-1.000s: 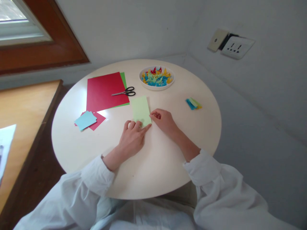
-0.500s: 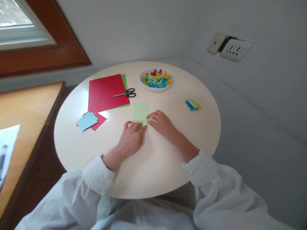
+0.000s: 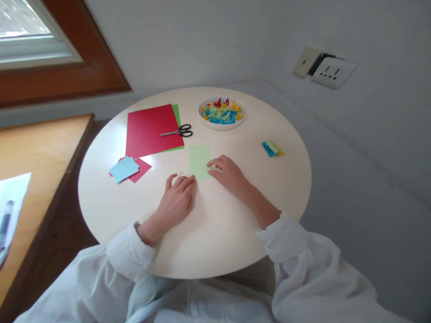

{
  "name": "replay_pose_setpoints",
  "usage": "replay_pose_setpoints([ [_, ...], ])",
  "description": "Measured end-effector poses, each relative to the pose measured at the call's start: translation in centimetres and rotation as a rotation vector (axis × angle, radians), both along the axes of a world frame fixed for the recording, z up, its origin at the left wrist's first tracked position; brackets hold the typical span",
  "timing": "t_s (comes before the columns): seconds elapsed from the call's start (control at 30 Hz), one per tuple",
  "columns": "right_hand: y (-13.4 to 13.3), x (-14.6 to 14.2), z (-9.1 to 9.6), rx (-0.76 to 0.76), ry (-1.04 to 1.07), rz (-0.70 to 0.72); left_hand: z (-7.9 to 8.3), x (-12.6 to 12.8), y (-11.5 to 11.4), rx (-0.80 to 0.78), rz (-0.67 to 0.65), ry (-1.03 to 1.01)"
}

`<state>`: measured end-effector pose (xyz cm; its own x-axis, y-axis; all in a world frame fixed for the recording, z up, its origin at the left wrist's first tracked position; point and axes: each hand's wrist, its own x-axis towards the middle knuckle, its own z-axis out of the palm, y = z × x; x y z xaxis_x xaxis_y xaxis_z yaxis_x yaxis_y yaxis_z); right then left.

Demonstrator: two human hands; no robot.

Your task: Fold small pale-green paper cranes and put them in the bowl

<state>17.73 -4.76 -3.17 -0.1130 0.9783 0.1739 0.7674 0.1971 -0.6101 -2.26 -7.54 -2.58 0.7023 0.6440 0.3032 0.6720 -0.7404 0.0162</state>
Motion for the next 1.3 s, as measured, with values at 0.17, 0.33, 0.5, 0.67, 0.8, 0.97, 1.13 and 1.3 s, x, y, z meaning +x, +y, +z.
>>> replay_pose_setpoints([
  [0.17,-0.1,0.0,-0.3,0.023,0.031,0.000,-0.2,-0.4,-0.2,0.002,0.003,-0.063],
  [0.33,-0.5,0.0,-0.5,0.167,0.090,0.055,-0.6,-0.2,0.3,-0.030,0.049,-0.173],
  [0.5,-0.9,0.1,-0.6,0.183,-0.040,0.224,-1.0,0.0,1.0,-0.115,0.078,-0.260],
  [0.67,-1.0,0.1,-0.4,0.193,-0.061,0.243,-0.8,0.1,1.8,-0.180,0.039,-0.311],
  [0.8,-0.9,0.0,-0.4,0.241,-0.028,0.171,-0.5,0.2,2.0,-0.242,0.043,-0.324],
  [0.97,-0.3,0.4,-0.8,0.230,-0.066,-0.148,-0.4,-0.1,2.0,-0.246,-0.042,-0.324],
  [1.13,-0.4,0.9,-0.6,0.127,-0.136,-0.163,-0.5,-0.5,1.6,-0.161,-0.075,-0.305],
  [1.3,-0.6,0.9,-0.3,0.116,-0.145,-0.156,-0.1,-0.6,0.0,-0.143,-0.099,-0.150],
])
